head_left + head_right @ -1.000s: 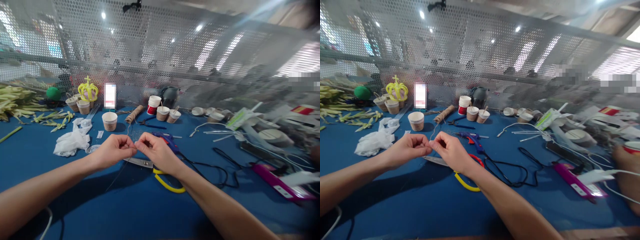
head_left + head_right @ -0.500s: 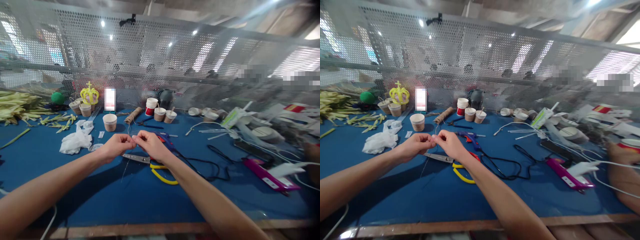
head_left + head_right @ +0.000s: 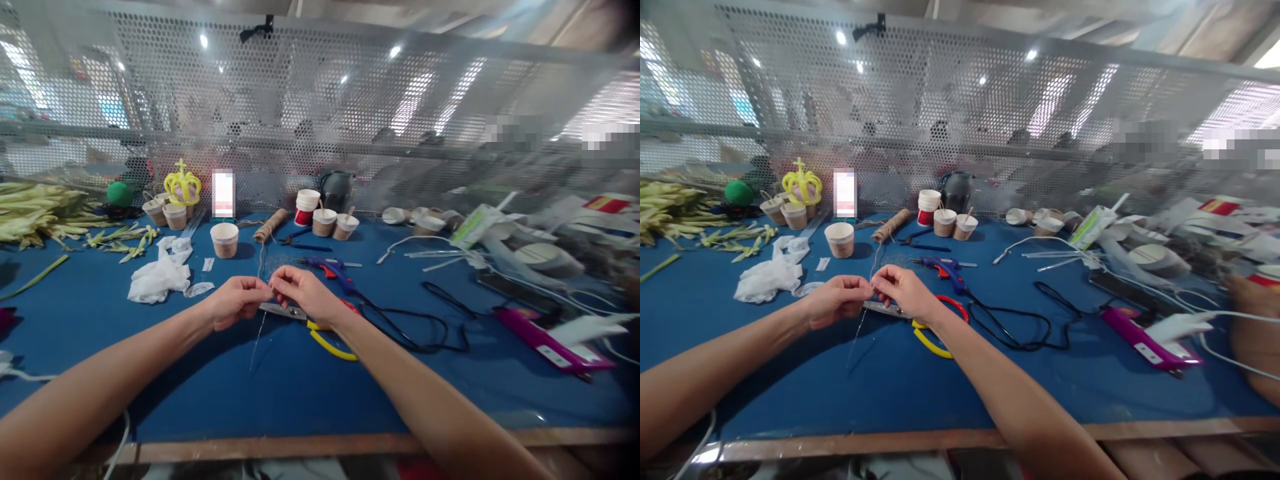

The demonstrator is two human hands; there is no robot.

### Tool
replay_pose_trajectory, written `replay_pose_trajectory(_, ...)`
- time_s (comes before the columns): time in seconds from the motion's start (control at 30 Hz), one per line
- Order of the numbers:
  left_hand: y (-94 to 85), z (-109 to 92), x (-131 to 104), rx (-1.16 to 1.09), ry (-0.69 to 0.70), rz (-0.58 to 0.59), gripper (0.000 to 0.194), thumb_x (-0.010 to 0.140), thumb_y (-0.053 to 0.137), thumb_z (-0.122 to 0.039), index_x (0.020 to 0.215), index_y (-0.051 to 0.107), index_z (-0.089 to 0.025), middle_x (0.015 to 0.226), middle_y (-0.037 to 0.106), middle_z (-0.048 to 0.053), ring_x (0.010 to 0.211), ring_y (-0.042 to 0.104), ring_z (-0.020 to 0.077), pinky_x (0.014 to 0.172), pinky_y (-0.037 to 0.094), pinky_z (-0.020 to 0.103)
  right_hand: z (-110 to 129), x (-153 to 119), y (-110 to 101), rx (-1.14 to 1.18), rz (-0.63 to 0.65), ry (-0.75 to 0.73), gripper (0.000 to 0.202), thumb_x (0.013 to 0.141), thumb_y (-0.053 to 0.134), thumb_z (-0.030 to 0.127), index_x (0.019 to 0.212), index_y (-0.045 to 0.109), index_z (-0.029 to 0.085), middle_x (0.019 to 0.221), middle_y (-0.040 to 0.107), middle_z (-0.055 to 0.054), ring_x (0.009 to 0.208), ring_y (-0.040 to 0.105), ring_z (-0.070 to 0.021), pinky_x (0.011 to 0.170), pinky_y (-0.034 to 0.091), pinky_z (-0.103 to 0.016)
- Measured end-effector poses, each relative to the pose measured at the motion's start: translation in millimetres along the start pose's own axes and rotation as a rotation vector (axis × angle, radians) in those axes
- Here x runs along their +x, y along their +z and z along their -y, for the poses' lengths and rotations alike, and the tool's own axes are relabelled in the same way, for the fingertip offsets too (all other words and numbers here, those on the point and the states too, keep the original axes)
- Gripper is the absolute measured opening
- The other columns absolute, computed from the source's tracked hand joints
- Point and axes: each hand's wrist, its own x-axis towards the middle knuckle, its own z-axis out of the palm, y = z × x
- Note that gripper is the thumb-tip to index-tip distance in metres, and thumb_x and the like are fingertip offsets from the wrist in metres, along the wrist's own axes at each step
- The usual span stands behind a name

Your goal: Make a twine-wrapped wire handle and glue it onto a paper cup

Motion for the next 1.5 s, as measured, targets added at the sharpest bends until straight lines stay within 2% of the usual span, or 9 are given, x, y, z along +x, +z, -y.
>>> replay_pose_trajectory(0.23, 2.9, 1.5, 1.2, 0.055, 0.055, -0.071, 0.027, 0.062, 0.068, -0.031, 0.060, 0.048, -0.013, 0.040, 0.032, -0.010, 0.036, 0.021, 0.0009, 0.040, 0.008, 0.021, -1.4, -1.2, 3.9, -0.144, -0.093, 0.031, 0.023, 0.079, 0.048, 0.036, 0.068, 0.044, 0.016, 0.052, 0.044, 0.006, 0.047, 0.042, -0.0055, 0.044, 0.034, -0.018)
replay_pose_trajectory(0.33, 1.8, 1.1, 1.7, 0.039, 0.051, -0.059, 0.027, 0.062, 0.068, -0.030, 0.060, 0.048, -0.013, 0.040, 0.032, -0.010, 0.036, 0.021, 0.0008, 0.040, 0.008, 0.021, -3.7, -0.3, 4.0, -0.060, -0.095, 0.017, 0.023, 0.077, 0.050, 0.037, 0.068, 0.045, 0.016, 0.054, 0.046, 0.005, 0.047, 0.043, -0.0054, 0.043, 0.033, -0.018)
replay_pose_trajectory(0.5, 0.5, -0.2, 1.5, -0.041, 0.011, -0.003, 0.025, 0.062, 0.068, -0.028, 0.060, 0.048, -0.013, 0.039, 0.029, -0.010, 0.036, 0.018, 0.0007, 0.041, 0.008, 0.021, -5.3, 0.3, 1.6, 0.121, -0.002, 0.006, 0.021, 0.072, 0.057, 0.037, 0.076, 0.051, 0.017, 0.057, 0.049, 0.005, 0.048, 0.044, -0.0055, 0.044, 0.033, -0.019)
replay_pose_trajectory(0.77, 4.2, -1.0, -2.2, 0.041, 0.006, -0.024, 0.026, 0.062, 0.068, -0.030, 0.060, 0.048, -0.013, 0.040, 0.029, -0.011, 0.036, 0.018, 0.0009, 0.041, 0.007, 0.022, -4.1, -1.7, 1.3, 0.007, -0.023, 0.009, 0.022, 0.074, 0.056, 0.037, 0.069, 0.048, 0.017, 0.051, 0.045, 0.007, 0.045, 0.040, -0.0047, 0.043, 0.031, -0.019)
replay_pose_trajectory(0.97, 6.0, -0.7, -1.1, 0.177, 0.088, -0.107, 0.026, 0.061, 0.067, -0.030, 0.059, 0.047, -0.013, 0.042, 0.035, -0.009, 0.037, 0.024, 0.0014, 0.040, 0.010, 0.021, -5.8, -2.2, 3.6, -0.063, -0.077, 0.029, 0.026, 0.075, 0.055, 0.039, 0.066, 0.046, 0.016, 0.047, 0.042, 0.007, 0.044, 0.038, -0.0047, 0.043, 0.030, -0.019)
replay_pose_trajectory(1.17, 4.1, -4.1, -1.1, 0.040, 0.025, -0.033, 0.026, 0.062, 0.067, -0.031, 0.061, 0.049, -0.013, 0.040, 0.030, -0.010, 0.037, 0.018, 0.0009, 0.041, 0.007, 0.021, -6.2, -0.5, 4.2, 0.234, -0.020, 0.060, 0.027, 0.073, 0.055, 0.043, 0.078, 0.053, 0.017, 0.059, 0.050, 0.004, 0.048, 0.045, -0.0052, 0.043, 0.033, -0.018)
replay_pose_trajectory(1.27, 2.2, -4.0, -1.5, -0.020, -0.005, -0.008, 0.027, 0.062, 0.068, -0.030, 0.060, 0.048, -0.013, 0.040, 0.028, -0.011, 0.036, 0.017, 0.0006, 0.041, 0.007, 0.021, -6.6, 0.1, 2.1, 0.307, 0.038, 0.102, 0.027, 0.067, 0.064, 0.039, 0.079, 0.054, 0.016, 0.057, 0.049, 0.005, 0.049, 0.045, -0.0049, 0.044, 0.033, -0.018)
replay_pose_trajectory(1.33, 1.8, -3.0, -1.8, -0.034, -0.017, 0.001, 0.027, 0.061, 0.069, -0.029, 0.059, 0.046, -0.013, 0.039, 0.028, -0.011, 0.036, 0.017, 0.0004, 0.041, 0.007, 0.021, -7.2, -0.2, 1.7, 0.321, 0.043, 0.121, 0.027, 0.063, 0.068, 0.036, 0.073, 0.053, 0.016, 0.054, 0.048, 0.006, 0.048, 0.044, -0.0045, 0.044, 0.032, -0.018)
replay_pose_trajectory(1.5, 4.1, -1.3, -1.5, -0.001, -0.037, -0.002, 0.029, 0.062, 0.068, -0.031, 0.058, 0.045, -0.014, 0.038, 0.027, -0.011, 0.035, 0.017, 0.0007, 0.041, 0.007, 0.022, -6.9, -1.7, 4.8, 0.206, -0.016, 0.079, 0.027, 0.065, 0.065, 0.038, 0.067, 0.049, 0.016, 0.050, 0.046, 0.007, 0.045, 0.041, -0.0042, 0.043, 0.029, -0.018)
